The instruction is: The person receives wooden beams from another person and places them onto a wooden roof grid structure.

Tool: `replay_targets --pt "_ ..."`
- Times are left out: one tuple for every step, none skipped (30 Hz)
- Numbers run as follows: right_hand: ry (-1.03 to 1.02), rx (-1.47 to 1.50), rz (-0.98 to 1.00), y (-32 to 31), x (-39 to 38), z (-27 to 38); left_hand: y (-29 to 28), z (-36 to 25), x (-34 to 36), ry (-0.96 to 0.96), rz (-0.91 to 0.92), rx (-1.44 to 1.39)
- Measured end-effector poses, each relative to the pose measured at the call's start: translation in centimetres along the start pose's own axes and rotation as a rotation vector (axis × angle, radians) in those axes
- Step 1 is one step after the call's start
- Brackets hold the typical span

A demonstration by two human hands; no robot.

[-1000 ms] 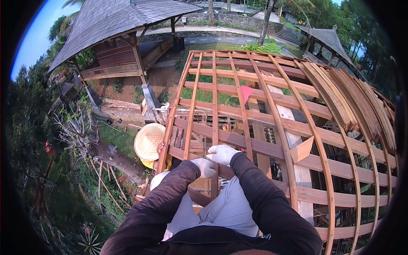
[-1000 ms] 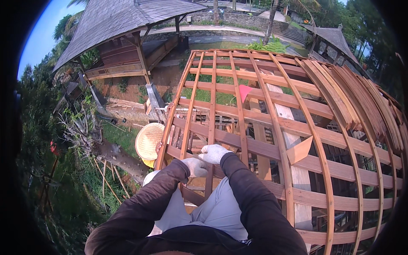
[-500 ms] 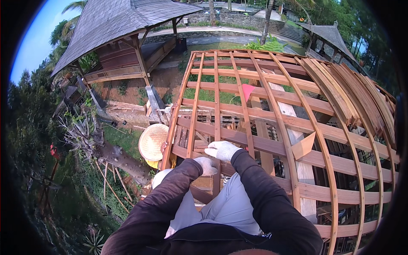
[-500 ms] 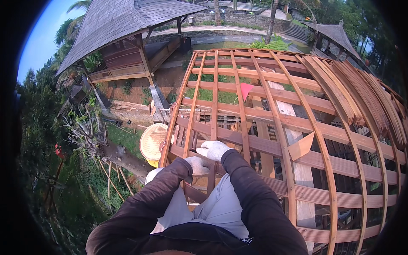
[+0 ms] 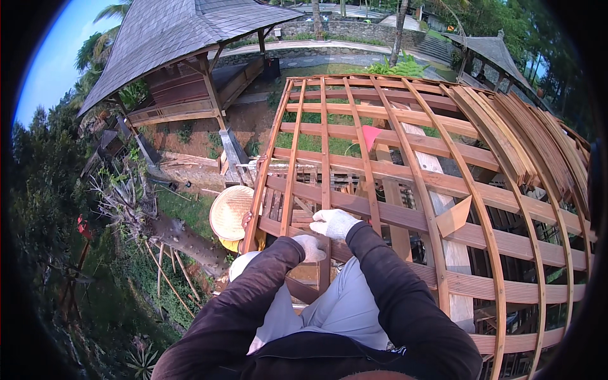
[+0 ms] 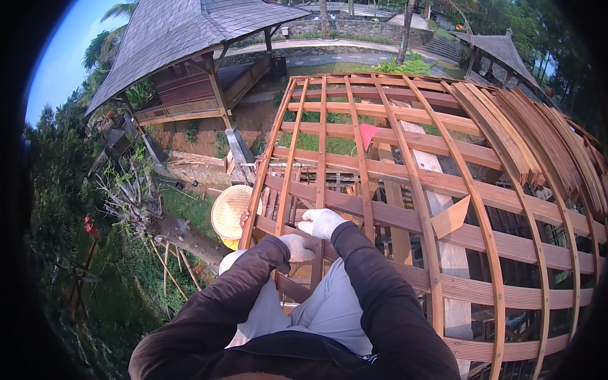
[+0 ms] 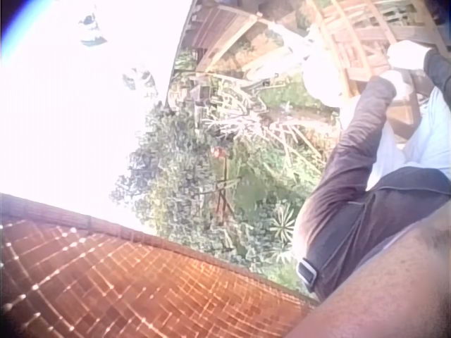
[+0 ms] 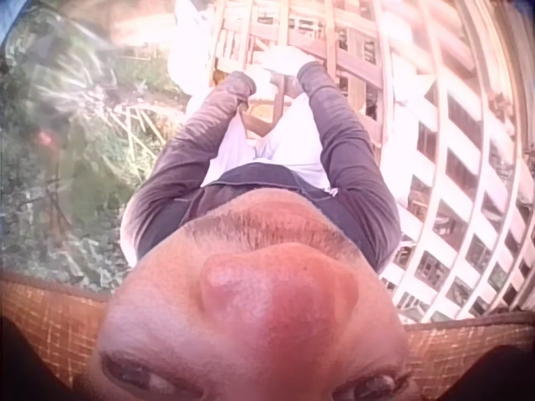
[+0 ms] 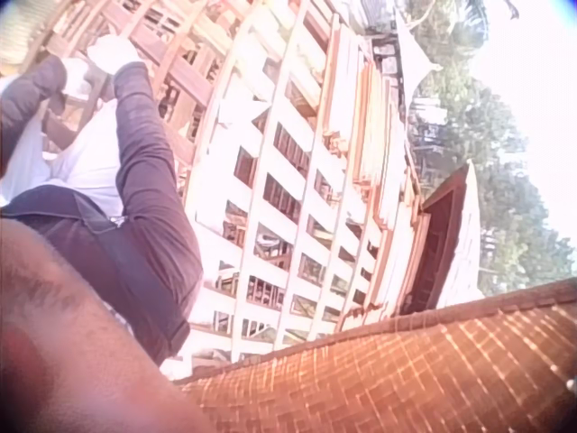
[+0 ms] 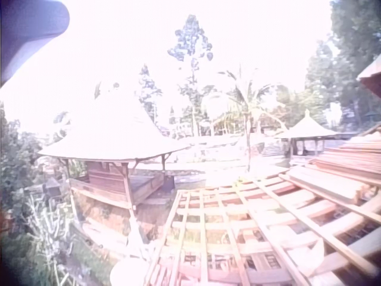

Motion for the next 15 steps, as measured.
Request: replay_targets --pt "0.000 0.000 0.002 0.2 0.0 -0.2 0.0 0.0 -0.1 -0.013 0.005 0.003" --pt "-0.019 0.005 -0.026 0.1 0.1 -0.3 0.1 0.1 0.1 -0.014 0.004 0.003" --pt "-0.038 0.010 -0.054 0.1 0.2 -0.4 0.3 0.4 0.4 -0.023 0.010 0.011" --pt "-0.039 0.010 -0.053 0.3 0.3 -0.7 0.5 0.6 0.6 -0.033 0.016 0.019" --pt "-0.048 0.005 -0.065 0.3 0.3 -0.7 0.3 0.2 0.3 -0.031 0.019 0.019" --pt "-0.057 0.000 -0.077 0.3 0.2 -0.9 0.0 -0.2 0.0 -0.034 0.023 0.012" --pt "-0.052 0.000 -0.077 0.3 0.1 -1.1 -0.3 -0.6 -0.3 -0.037 0.028 0.006" --pt "-0.048 0.000 -0.081 0.3 0.2 -1.0 -0.4 -0.6 -0.5 -0.039 0.028 0.005" --pt "-0.044 0.000 -0.086 0.3 0.2 -0.8 -0.5 -0.7 -0.7 -0.039 0.025 0.005" --pt "-0.044 0.001 -0.085 0.3 0.2 -0.8 -0.5 -0.7 -0.7 -0.037 0.022 0.005" --pt "-0.049 0.005 -0.088 0.3 0.3 -0.8 -0.3 -0.4 -0.6 -0.039 0.022 0.005" --pt "-0.054 0.009 -0.091 0.3 0.3 -0.7 -0.1 -0.1 -0.3 -0.027 0.018 0.008" --pt "-0.055 0.010 -0.091 0.3 0.3 -0.7 0.1 0.1 0.0 -0.015 0.014 0.011" --pt "-0.058 0.017 -0.093 0.3 0.3 -0.7 0.2 0.2 0.2 -0.014 0.015 0.010" --pt "-0.060 0.023 -0.096 0.2 0.2 -0.7 0.3 0.2 0.3 -0.008 0.014 0.016"
Point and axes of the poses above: each hand's wrist, its own x-axis towards the middle knuckle, its own y-axis out of the palm, z = x × y, the point moved 7 cm from there along x, towards the middle knuckle, and after that the axes turned 7 degrees about -y, right-handed, at the moved point
